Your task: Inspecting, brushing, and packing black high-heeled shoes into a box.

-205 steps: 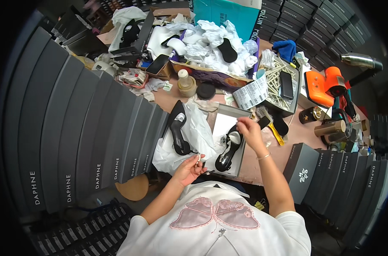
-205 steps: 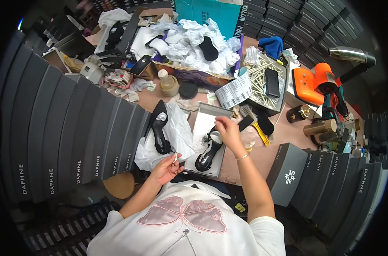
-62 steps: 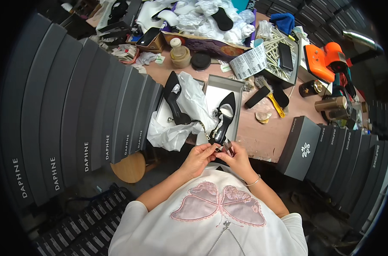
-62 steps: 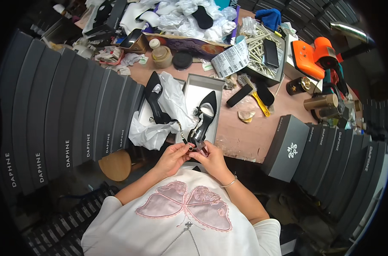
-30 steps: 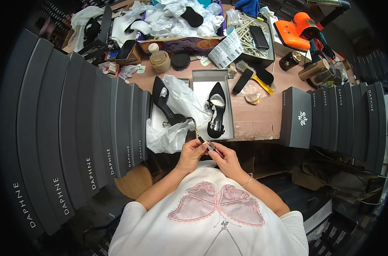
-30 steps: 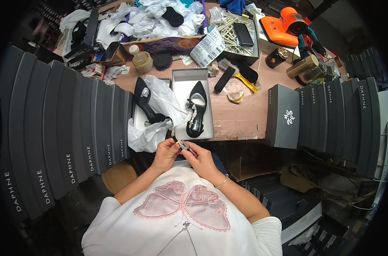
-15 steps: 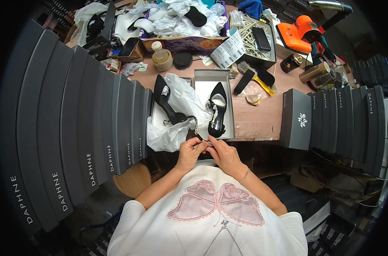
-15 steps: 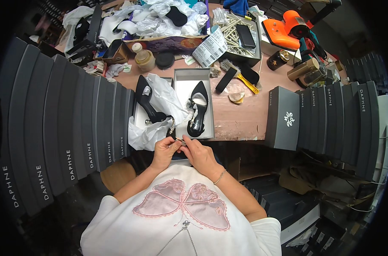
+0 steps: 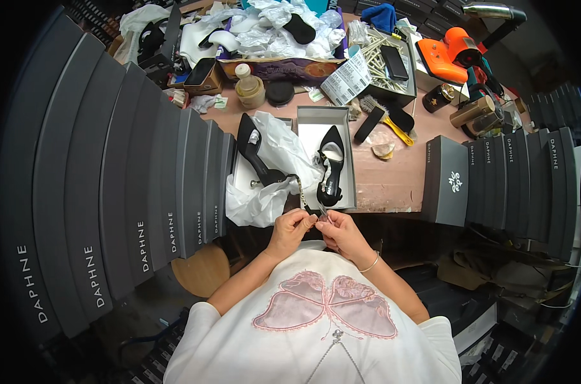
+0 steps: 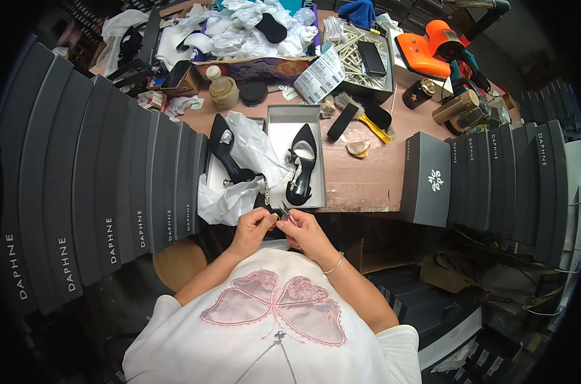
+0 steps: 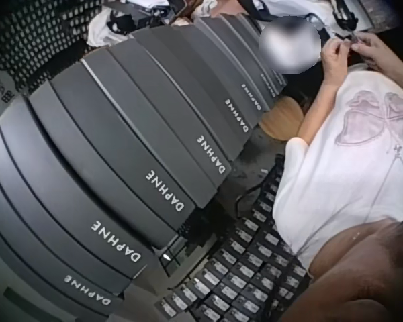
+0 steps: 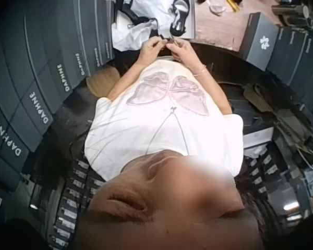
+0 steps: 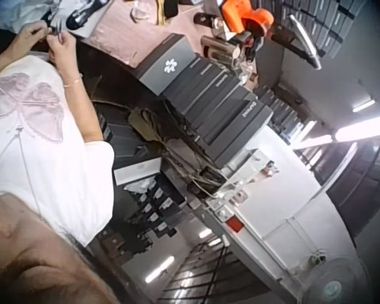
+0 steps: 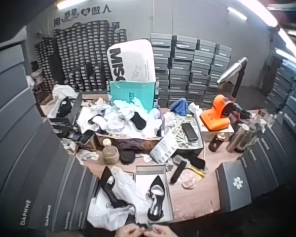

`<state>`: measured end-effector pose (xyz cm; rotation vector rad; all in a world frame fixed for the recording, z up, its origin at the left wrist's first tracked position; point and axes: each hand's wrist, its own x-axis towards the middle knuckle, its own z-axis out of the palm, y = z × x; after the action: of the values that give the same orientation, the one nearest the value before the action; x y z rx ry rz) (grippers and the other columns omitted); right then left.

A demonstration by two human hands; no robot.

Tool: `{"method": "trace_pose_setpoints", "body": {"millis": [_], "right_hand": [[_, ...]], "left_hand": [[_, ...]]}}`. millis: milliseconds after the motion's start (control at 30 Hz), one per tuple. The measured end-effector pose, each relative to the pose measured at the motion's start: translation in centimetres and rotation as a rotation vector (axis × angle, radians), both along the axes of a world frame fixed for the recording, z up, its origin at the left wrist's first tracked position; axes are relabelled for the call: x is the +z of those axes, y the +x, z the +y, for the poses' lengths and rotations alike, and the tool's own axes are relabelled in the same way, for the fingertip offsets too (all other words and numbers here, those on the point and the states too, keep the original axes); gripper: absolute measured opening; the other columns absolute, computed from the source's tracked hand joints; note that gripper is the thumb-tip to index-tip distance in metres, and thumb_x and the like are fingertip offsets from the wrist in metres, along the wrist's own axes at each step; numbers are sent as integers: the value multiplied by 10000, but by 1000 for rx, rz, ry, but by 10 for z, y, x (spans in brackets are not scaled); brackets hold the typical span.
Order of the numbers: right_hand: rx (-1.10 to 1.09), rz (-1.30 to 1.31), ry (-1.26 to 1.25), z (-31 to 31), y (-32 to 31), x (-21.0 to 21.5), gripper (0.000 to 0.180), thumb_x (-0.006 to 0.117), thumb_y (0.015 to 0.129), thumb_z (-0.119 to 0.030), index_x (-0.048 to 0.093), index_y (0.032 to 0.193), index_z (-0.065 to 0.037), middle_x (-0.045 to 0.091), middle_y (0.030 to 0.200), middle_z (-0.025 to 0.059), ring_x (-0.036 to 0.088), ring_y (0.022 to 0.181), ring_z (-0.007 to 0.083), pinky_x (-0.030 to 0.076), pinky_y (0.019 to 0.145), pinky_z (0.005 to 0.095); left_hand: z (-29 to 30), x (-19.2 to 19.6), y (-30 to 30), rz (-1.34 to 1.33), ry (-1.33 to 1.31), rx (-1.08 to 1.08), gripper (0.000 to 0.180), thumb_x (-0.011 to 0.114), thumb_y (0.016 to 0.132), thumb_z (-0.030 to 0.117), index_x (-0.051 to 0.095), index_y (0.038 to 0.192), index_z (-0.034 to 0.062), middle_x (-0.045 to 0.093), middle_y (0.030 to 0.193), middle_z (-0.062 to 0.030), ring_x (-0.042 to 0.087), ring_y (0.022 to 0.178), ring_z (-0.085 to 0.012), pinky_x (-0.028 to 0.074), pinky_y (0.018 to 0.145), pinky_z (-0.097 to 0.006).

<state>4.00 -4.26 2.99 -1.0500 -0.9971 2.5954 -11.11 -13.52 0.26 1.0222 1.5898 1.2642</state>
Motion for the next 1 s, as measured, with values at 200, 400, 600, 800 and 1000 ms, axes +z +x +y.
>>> {"method": "trace_pose_setpoints", "body": {"millis": [200, 400, 600, 800, 1000], "right_hand": [[-35, 194, -338, -13, 2, -3, 113, 551, 940, -156, 504, 860, -91, 351, 590, -60, 323, 438, 37, 236, 376, 191], [-204, 65, -312, -29, -6, 0, 143, 530, 944, -152, 482, 819, -101, 341, 587, -50, 328, 438, 46, 230, 372, 196], [-305, 50, -160, 20, 12, -14, 170, 562, 911, -145, 458, 783, -106, 348, 581, -49, 323, 441, 47, 218, 371, 203], [180, -188, 809, 16, -31, 2, 195, 657, 843, -163, 577, 880, 11, 490, 617, 1, 406, 561, 83, 350, 503, 258], [120, -463, 1005, 92, 6, -59, 230, 625, 826, -215, 575, 863, 6, 590, 678, 157, 572, 606, 276, 438, 575, 379]], "left_hand": [[-19, -6, -6, -677, -149, -106, 228, 602, 937, 210, 620, 824, 12, 606, 755, -5, 537, 683, -63, 454, 633, -211], [-22, -4, -26, -243, -34, -248, 194, 603, 925, 167, 638, 814, 12, 610, 733, 7, 536, 681, -51, 450, 624, -205], [-46, -12, -68, -665, -16, 45, 235, 548, 925, 174, 637, 779, 14, 619, 739, -32, 521, 613, -67, 406, 554, -196], [-33, 33, -15, -992, 17, -32, 213, 550, 854, 165, 600, 748, -12, 568, 746, -100, 499, 602, -117, 390, 528, -223], [-14, 5, 17, -1005, -116, 140, 233, 543, 896, 34, 625, 1104, -30, 661, 937, -101, 612, 733, -129, 491, 643, -216]]}}
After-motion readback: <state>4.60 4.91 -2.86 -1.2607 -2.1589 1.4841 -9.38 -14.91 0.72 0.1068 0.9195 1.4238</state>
